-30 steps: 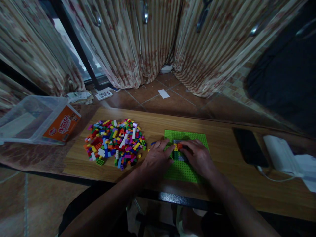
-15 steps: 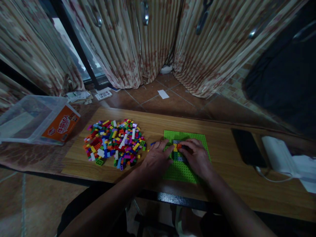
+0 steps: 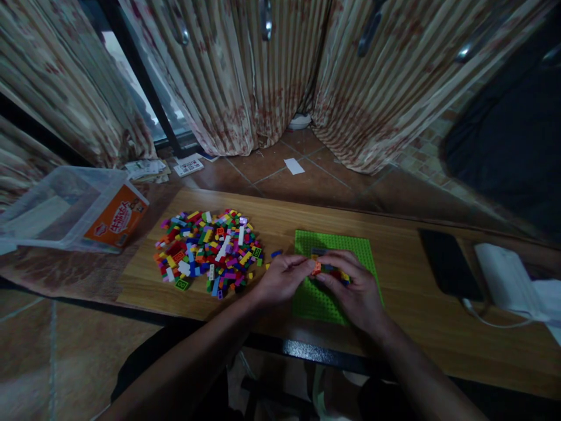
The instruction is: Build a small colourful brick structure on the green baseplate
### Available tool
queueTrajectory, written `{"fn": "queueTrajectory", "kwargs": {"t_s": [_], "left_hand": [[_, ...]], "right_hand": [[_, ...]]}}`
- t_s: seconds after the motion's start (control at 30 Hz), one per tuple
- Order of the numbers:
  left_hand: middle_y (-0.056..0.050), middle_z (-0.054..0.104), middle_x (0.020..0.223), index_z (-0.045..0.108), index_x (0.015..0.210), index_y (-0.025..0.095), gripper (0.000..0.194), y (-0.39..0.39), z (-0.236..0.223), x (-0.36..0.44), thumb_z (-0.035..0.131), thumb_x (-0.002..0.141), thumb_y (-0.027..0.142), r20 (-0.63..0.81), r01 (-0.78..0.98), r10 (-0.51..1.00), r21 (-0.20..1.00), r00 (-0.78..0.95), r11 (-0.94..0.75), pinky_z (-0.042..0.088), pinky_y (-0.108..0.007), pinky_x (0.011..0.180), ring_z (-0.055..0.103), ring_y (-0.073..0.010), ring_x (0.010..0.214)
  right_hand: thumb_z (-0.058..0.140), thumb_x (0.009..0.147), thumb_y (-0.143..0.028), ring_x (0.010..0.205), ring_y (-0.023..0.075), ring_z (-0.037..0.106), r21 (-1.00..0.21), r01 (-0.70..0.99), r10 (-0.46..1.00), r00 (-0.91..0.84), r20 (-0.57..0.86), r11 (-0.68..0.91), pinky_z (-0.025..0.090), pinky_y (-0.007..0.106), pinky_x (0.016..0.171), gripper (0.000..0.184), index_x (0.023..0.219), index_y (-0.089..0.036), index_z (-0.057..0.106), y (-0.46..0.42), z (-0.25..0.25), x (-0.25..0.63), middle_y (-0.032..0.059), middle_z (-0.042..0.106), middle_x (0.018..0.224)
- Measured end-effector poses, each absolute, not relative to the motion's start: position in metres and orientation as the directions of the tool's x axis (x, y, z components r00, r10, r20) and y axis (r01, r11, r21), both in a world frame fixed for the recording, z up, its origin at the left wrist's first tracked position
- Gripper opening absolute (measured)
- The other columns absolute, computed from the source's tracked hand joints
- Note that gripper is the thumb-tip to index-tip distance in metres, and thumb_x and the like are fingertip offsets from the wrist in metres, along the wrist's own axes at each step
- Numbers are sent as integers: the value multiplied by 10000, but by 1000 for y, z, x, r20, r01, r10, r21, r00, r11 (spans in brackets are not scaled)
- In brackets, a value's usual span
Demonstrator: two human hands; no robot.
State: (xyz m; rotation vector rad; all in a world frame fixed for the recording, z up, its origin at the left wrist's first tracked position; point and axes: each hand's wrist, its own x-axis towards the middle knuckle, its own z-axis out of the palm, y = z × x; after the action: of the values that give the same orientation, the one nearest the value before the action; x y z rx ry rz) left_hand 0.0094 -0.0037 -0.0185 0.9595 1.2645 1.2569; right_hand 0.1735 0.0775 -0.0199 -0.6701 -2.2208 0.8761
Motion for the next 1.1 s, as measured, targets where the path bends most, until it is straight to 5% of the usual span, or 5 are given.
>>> {"fn": "queueTrajectory", "kwargs": {"t_s": [0.1, 0.5, 0.67, 0.77, 1.1], "left_hand": [[36, 473, 622, 630, 722, 118, 408, -3, -20, 10, 624, 808, 517, -168, -185, 978, 972, -122, 144, 332, -219, 560, 399, -83, 574], [23, 488, 601, 582, 666, 146, 414, -2, -33, 11, 476, 899, 471, -139, 99, 978, 983, -158, 155, 340, -235, 560, 432, -106, 576], [-23, 647, 815, 678, 948, 167, 238, -4, -26, 11, 512, 887, 327, -57, 405, 974, 903, -218, 143, 436, -248, 648, 577, -146, 721], [-51, 679, 940, 659, 1117, 178, 303, -5, -26, 12, 547, 856, 287, -53, 508, 973, 846, -222, 162, 488, -278, 729, 622, -170, 802], [-79, 679, 1021, 652, 1131, 168, 317, -6, -28, 11, 551, 839, 243, -64, 566, 984, 810, -167, 149, 517, -356, 853, 646, -213, 907]], "right_hand": [[651, 879, -344, 1042, 226, 611, -690, 215, 605, -695, 389, 691, 520, 419, 885, 240, 1114, -300, 669, 78, -20, 174, 54, 664, 1079], [603, 906, -361, 980, 255, 608, -533, 351, 600, -683, 416, 770, 507, 444, 857, 207, 1063, -260, 693, 92, -23, 180, 76, 686, 1018], [587, 896, -445, 1044, 273, 598, -595, 460, 735, -561, 380, 659, 479, 486, 930, 246, 1004, -265, 715, 118, -31, 189, 78, 649, 1066], [607, 882, -447, 1089, 274, 578, -625, 439, 729, -598, 334, 646, 468, 489, 953, 235, 996, -277, 722, 122, -38, 189, 72, 628, 1112], [586, 899, -343, 1045, 276, 570, -461, 429, 602, -722, 341, 776, 479, 492, 912, 203, 1031, -278, 725, 119, -49, 183, 76, 631, 1119]]}}
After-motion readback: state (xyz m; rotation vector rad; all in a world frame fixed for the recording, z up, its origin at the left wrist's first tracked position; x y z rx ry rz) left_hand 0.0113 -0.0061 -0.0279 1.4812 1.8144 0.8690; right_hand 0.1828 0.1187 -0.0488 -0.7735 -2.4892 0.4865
